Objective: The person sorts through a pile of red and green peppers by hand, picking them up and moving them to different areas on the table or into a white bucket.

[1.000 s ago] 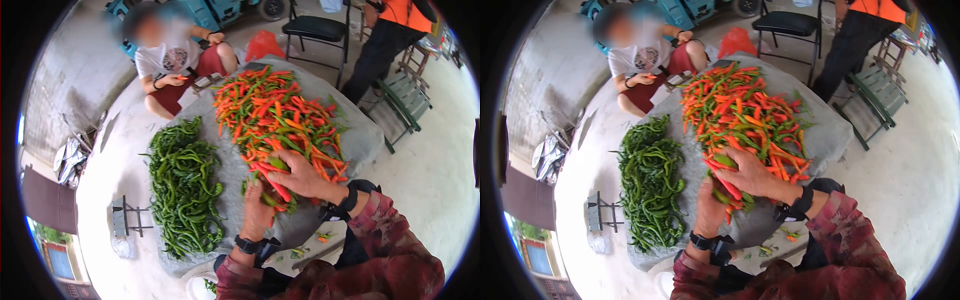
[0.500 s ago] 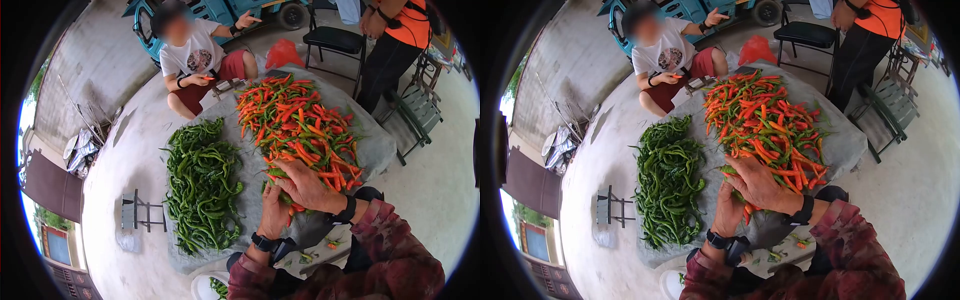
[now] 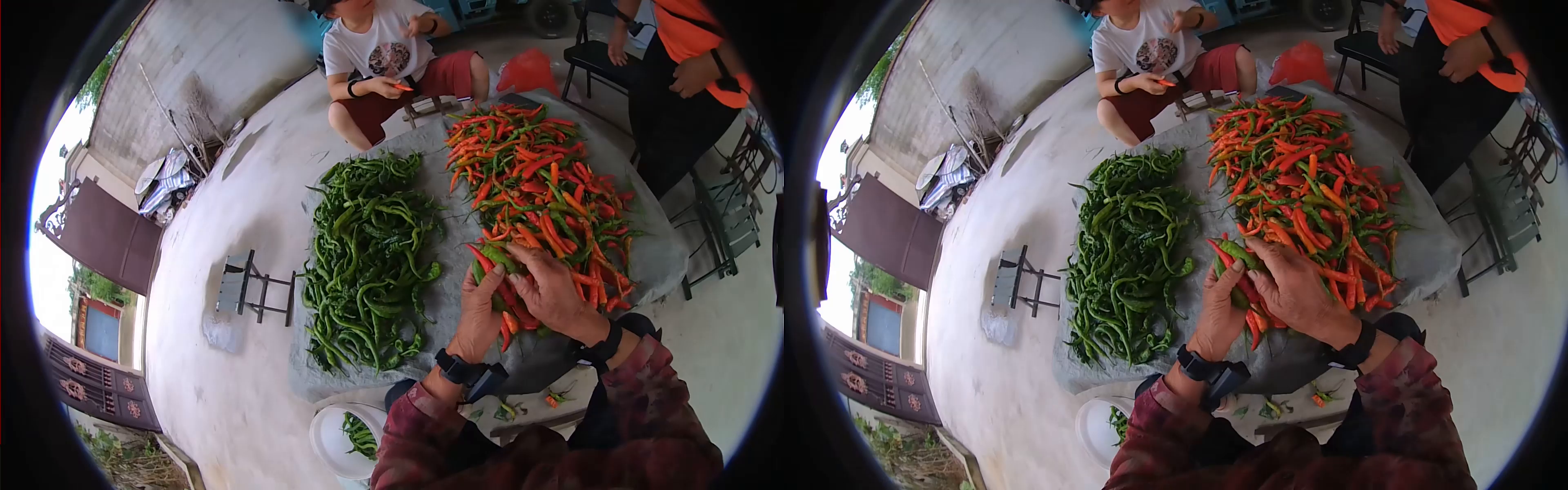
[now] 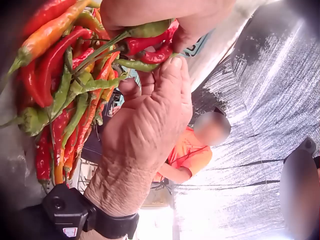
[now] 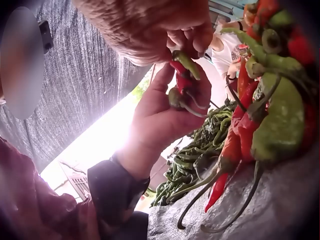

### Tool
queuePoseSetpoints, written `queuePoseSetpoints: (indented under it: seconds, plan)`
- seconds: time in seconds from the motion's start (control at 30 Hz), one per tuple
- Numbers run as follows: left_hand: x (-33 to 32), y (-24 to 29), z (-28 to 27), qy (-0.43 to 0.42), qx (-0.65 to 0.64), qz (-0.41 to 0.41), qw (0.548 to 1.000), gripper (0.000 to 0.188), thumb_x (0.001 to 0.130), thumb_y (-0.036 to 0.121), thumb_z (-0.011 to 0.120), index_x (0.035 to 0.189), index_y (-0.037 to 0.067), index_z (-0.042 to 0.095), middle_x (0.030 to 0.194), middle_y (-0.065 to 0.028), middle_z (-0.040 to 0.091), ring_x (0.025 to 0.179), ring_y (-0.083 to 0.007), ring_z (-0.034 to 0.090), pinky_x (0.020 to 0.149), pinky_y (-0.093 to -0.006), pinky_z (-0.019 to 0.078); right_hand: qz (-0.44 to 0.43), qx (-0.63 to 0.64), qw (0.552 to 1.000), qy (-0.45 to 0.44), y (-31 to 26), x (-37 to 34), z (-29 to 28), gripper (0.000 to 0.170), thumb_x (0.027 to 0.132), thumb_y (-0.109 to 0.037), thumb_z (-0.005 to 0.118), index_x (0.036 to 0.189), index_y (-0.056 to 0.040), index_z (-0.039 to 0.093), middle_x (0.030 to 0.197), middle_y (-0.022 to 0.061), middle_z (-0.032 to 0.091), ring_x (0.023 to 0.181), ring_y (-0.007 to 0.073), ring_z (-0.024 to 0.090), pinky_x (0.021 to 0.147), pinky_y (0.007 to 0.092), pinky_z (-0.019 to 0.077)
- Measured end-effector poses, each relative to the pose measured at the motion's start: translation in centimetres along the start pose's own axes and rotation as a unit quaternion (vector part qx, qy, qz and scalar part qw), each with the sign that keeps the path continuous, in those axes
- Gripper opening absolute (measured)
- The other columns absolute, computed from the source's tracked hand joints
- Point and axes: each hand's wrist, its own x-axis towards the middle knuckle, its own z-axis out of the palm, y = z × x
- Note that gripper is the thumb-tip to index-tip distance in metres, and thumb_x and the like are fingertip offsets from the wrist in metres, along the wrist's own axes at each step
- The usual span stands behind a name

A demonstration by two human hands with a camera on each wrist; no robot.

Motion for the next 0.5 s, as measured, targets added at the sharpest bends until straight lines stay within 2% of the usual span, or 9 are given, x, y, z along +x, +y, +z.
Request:
queuePoseSetpoints:
  seconds: [0.07, 0.23, 0.3, 0.5]
  plan:
    - [0.2, -0.1, -0.2, 0.006, 0.017, 0.014, 1.000, 0.021, 0.093, 0.006, 0.061, 0.113, 0.008, 0.058, 0.109, -0.0041, 0.064, 0.098, -0.0168, 0.063, 0.087, -0.0334, 0.0525, 0.044, 0.048, 0.998, -0.014, 0.4, 0.1, -0.1, 0.031, 0.085, -0.006, 0.062, 0.116, 0.0014, 0.057, 0.100, 0.0180, 0.060, 0.089, 0.0358, 0.061, 0.076, 0.0419, 0.0501]
    - [-0.1, 0.0, 0.1, -0.001, 0.027, 0.004, 1.000, 0.018, 0.093, 0.006, 0.061, 0.111, 0.007, 0.060, 0.106, -0.0039, 0.065, 0.097, -0.0171, 0.063, 0.086, -0.0333, 0.0529, 0.043, 0.055, 0.997, -0.021, 1.1, 0.1, 0.1, 0.027, 0.086, -0.009, 0.063, 0.111, -0.0001, 0.058, 0.096, 0.0179, 0.062, 0.084, 0.0352, 0.063, 0.075, 0.0413, 0.0502]
    - [-0.1, 0.0, -0.1, 0.008, 0.050, 0.007, 0.999, 0.016, 0.092, 0.006, 0.061, 0.109, 0.007, 0.060, 0.104, -0.0040, 0.066, 0.095, -0.0174, 0.064, 0.085, -0.0333, 0.0535, 0.010, 0.039, 0.999, -0.003, 1.5, 0.1, 0.4, 0.028, 0.085, -0.009, 0.068, 0.109, -0.0001, 0.059, 0.084, 0.0123, 0.060, 0.074, 0.0260, 0.060, 0.066, 0.0372, 0.0497]
    - [0.1, 0.2, 0.2, 0.008, 0.034, -0.012, 0.999, 0.020, 0.091, 0.004, 0.062, 0.111, 0.006, 0.061, 0.105, -0.0054, 0.066, 0.095, -0.0168, 0.064, 0.084, -0.0308, 0.0541, 0.049, 0.063, 0.997, 0.004, 0.5, 0.4, -0.5, 0.030, 0.081, -0.005, 0.071, 0.108, -0.0013, 0.059, 0.079, 0.0086, 0.056, 0.069, 0.0214, 0.056, 0.062, 0.0341, 0.0476]
